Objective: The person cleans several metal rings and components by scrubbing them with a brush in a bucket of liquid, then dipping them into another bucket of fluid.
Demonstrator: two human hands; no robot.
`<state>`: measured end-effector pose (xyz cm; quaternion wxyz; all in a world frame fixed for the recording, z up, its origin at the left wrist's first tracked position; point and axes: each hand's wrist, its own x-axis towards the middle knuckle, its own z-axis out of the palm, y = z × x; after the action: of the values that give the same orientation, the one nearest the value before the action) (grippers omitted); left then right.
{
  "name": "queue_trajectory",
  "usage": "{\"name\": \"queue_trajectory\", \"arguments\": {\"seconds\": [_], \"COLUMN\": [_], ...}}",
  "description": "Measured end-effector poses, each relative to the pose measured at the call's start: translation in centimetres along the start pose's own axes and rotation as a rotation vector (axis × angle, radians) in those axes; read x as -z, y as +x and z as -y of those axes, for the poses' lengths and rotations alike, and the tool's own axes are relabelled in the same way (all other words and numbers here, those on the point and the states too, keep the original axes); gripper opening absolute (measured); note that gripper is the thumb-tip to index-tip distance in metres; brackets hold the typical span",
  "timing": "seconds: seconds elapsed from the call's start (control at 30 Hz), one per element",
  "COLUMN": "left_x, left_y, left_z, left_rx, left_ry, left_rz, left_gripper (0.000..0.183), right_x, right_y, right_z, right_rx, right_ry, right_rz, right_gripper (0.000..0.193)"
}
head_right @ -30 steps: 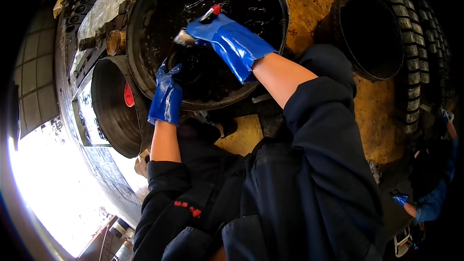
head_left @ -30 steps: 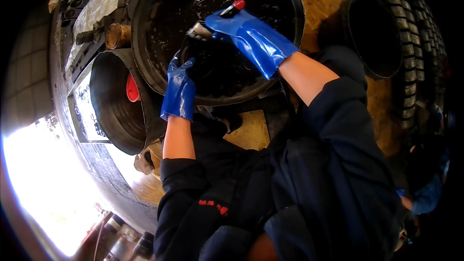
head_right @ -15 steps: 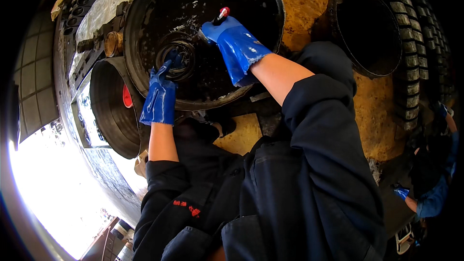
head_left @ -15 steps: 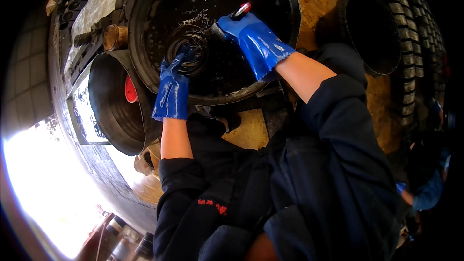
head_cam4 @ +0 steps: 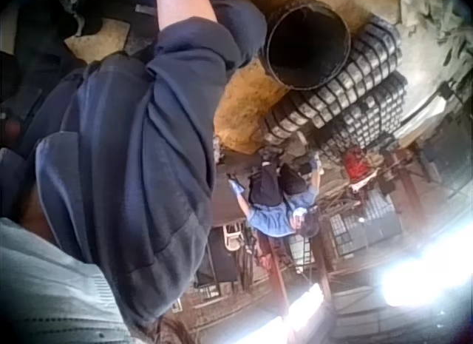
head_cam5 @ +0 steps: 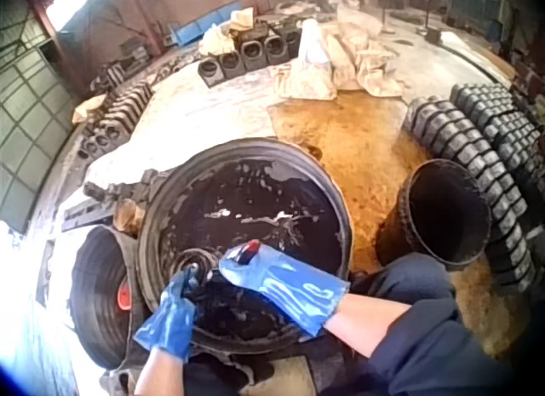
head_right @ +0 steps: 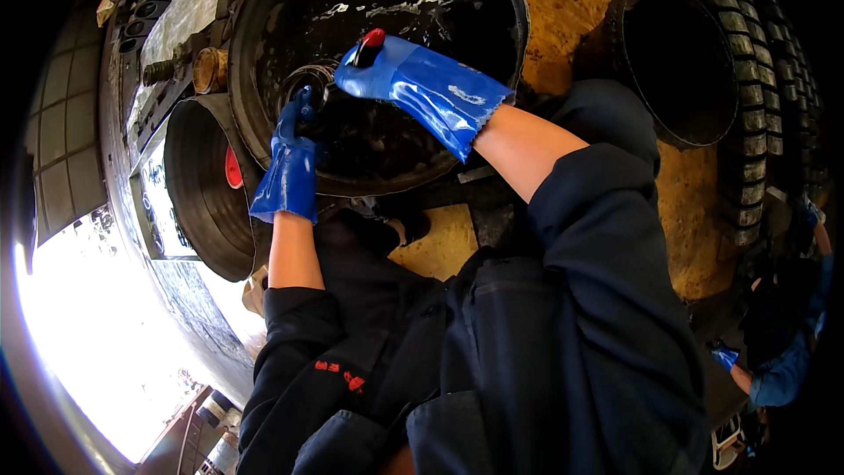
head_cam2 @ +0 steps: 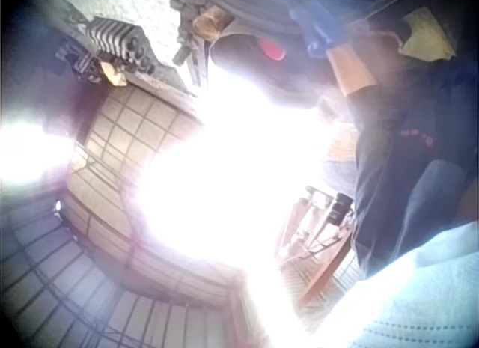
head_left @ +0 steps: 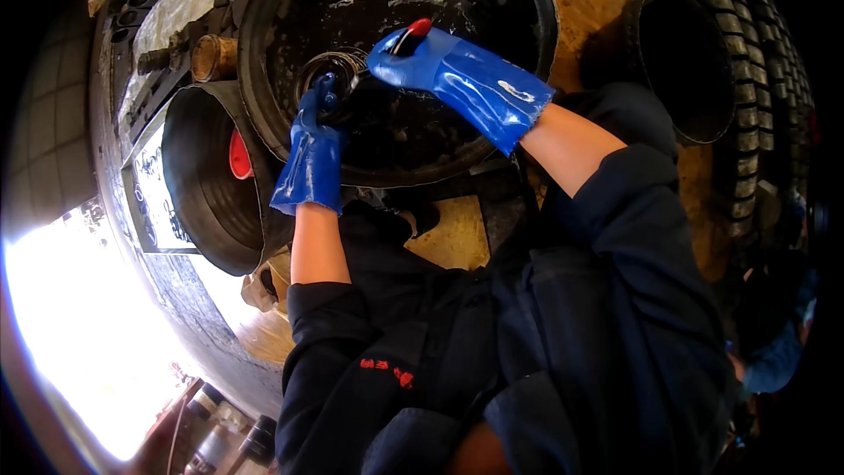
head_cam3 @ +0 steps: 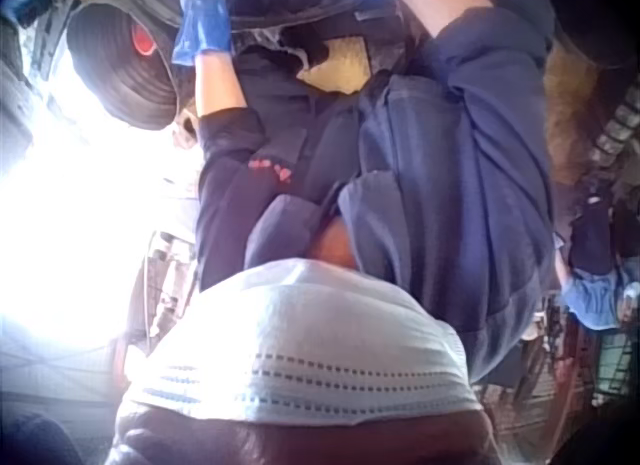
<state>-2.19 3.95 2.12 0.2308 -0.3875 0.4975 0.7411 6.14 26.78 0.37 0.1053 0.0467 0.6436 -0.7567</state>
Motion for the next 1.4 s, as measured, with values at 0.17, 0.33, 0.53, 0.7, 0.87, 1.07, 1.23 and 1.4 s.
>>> {"name": "queue_trajectory", "arguments": {"seconds": [0.17, 0.33, 0.53, 0.7, 0.87, 1.07, 1.23, 1.4], "left_x": [8.5, 2.3, 10.2, 6.4, 4.3, 3.0, 1.3, -1.4], "left_y": [0.8, -1.2, 6.9, 2.0, 1.6, 6.8, 4.1, 0.3], "left_z": [-1.3, 0.4, -2.0, 1.3, 3.1, 3.3, 3.8, 4.2], "left_rx": [-0.993, -0.020, -0.480, -1.144, 0.070, 0.219, -0.543, -0.573], "left_ry": [1.529, 0.019, 0.697, 1.316, 0.341, 0.394, 1.192, 1.743], "left_rz": [0.093, -0.035, 0.284, 0.586, 0.248, 0.580, 0.741, 0.694], "left_gripper": [0.034, 0.034, 0.029, 0.039, 0.027, 0.035, 0.047, 0.076], "right_x": [-1.4, -0.9, -3.7, -0.9, -2.1, 0.0, 1.5, 2.5], "right_y": [0.2, 0.2, -1.1, -0.9, -2.4, -1.5, -3.1, -3.5], "right_z": [3.9, 1.9, 5.7, 4.2, 9.2, 8.7, 10.5, 10.0], "right_rx": [-0.196, -0.077, -0.242, -0.316, -0.268, -0.188, -0.221, -0.285], "right_ry": [-0.323, -0.243, -0.498, -0.399, -0.335, -0.230, -0.262, -0.231], "right_rz": [-0.491, 0.008, -0.221, -0.500, -0.467, -0.539, -0.576, -0.542], "right_gripper": [0.031, 0.037, 0.028, 0.032, 0.034, 0.036, 0.029, 0.032]}}
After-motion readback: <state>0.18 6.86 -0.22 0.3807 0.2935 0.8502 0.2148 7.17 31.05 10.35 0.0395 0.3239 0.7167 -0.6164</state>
